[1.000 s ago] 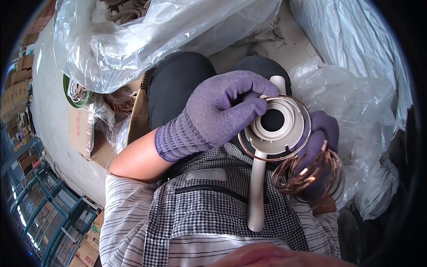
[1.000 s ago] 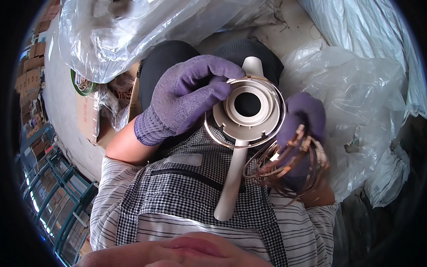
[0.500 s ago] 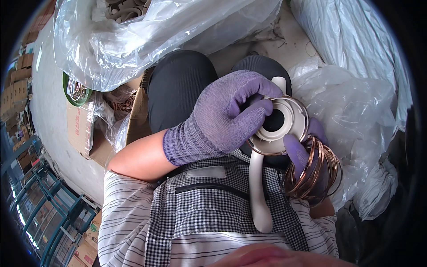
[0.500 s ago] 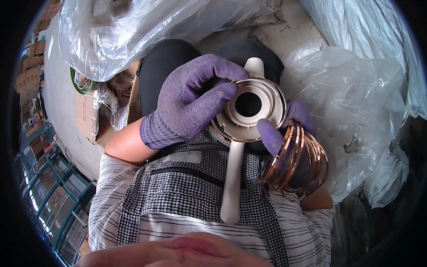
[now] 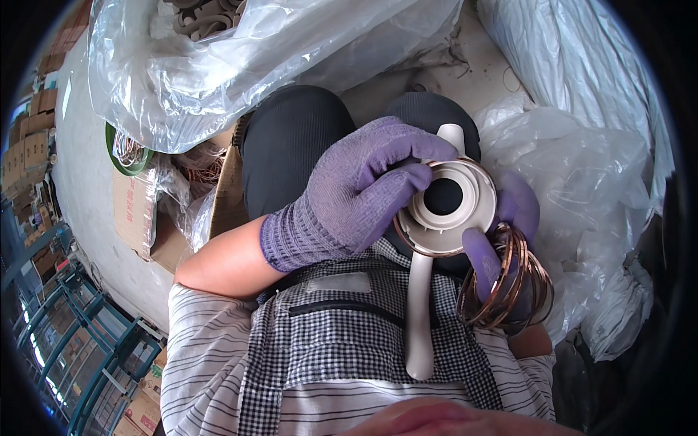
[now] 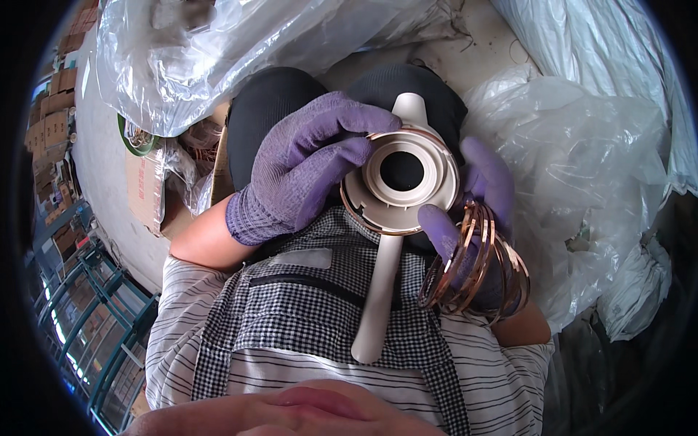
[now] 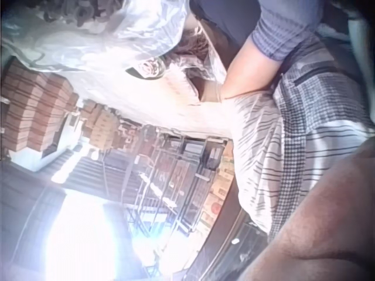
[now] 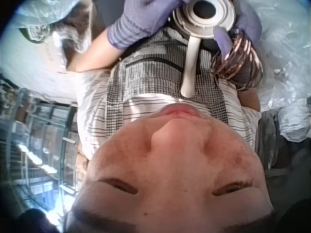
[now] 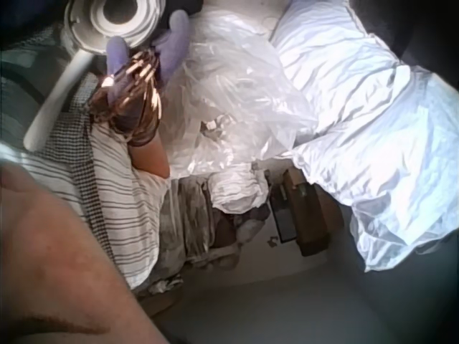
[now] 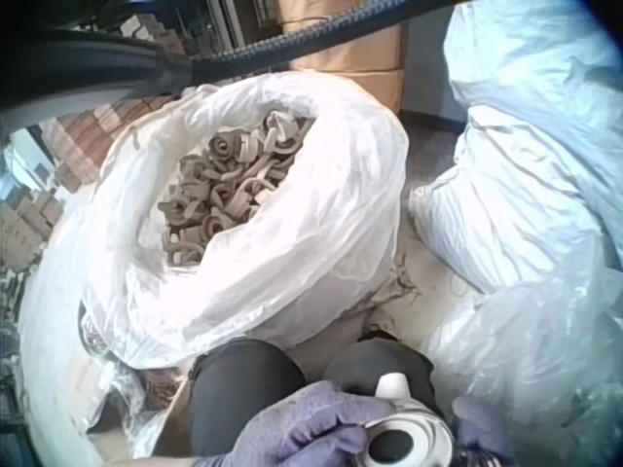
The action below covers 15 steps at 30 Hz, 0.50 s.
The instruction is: The person sits on the floor and repeatedly picks up white ceramic light fixture bases from a plastic bag. They insert copper wire rings into the grooves of each base, then place the assembled units back into the bag.
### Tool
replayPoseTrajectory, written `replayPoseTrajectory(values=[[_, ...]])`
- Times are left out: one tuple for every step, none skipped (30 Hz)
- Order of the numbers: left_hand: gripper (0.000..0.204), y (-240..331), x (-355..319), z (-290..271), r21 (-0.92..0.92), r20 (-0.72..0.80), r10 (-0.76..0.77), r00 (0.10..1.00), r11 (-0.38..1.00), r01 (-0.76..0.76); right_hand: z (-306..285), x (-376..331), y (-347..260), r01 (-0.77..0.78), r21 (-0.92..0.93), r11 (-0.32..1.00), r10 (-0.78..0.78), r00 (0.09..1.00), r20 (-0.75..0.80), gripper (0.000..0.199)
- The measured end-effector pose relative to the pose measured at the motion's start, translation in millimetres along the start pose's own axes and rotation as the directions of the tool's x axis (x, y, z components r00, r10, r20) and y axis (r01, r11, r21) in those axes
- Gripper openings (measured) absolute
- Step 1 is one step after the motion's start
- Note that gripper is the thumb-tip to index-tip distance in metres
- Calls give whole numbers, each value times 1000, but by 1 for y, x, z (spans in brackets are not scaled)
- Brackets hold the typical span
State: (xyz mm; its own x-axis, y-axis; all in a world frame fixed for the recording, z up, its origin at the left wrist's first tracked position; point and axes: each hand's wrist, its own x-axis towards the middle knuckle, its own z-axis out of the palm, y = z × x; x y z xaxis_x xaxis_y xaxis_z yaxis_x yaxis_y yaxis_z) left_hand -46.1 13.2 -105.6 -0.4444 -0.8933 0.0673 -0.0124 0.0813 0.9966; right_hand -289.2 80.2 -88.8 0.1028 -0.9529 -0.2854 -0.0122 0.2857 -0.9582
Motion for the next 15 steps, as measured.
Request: replayPoseTrajectory(values=[[27,1,-1,0,-13,1,-18,1000,1000,18,-1,1,-1,17,8,1000,-17,1000,15,51],[27,0,-2,0,-25,-5,-11,1000,1000,11,-3,2,-1,23,15,1000,-24,999,40,54],[27,-2,-3,1,-37,-10,-5,1000,999,5,-6,3,-1,21,18,1000,-22,997,68,57],[27,-4,-4,2,-48,-15,1,1000,999,-2,-8,3,0,18,17,1000,-20,995,102,60],[29,-6,-5,2,-53,-18,3,1000,999,-4,-10,4,1,18,11,1000,-19,991,134,64],[31,-7,-5,2,-61,-19,4,1000,998,-5,-12,4,2,17,4,1000,-17,987,157,67],[33,-7,-5,2,-68,-20,5,1000,998,-6,-13,4,2,14,5,1000,-15,984,176,70],[38,-5,-4,0,26,6,74,997,997,-74,-15,5,3,1,15,1000,-4,982,190,73],[43,-2,-3,-4,116,41,138,990,983,-142,-17,5,4,-21,34,999,14,981,193,77],[49,0,-4,-7,202,82,198,977,956,-211,-18,4,5,-38,53,998,27,980,199,80],[73,0,-6,-8,236,115,137,984,958,-161,-18,5,5,-80,99,992,59,979,193,82],[82,3,-7,-9,279,136,155,978,942,-188,-18,3,6,-124,145,982,96,978,186,83],[91,5,-6,-10,320,158,172,972,922,-216,-18,3,8,-169,192,967,135,974,181,85],[93,3,-5,-11,368,175,214,961,891,-265,-20,7,11,-97,140,985,65,974,218,87],[95,0,-4,-12,408,195,247,949,860,-307,-22,10,14,-23,94,995,-2,968,252,88]])
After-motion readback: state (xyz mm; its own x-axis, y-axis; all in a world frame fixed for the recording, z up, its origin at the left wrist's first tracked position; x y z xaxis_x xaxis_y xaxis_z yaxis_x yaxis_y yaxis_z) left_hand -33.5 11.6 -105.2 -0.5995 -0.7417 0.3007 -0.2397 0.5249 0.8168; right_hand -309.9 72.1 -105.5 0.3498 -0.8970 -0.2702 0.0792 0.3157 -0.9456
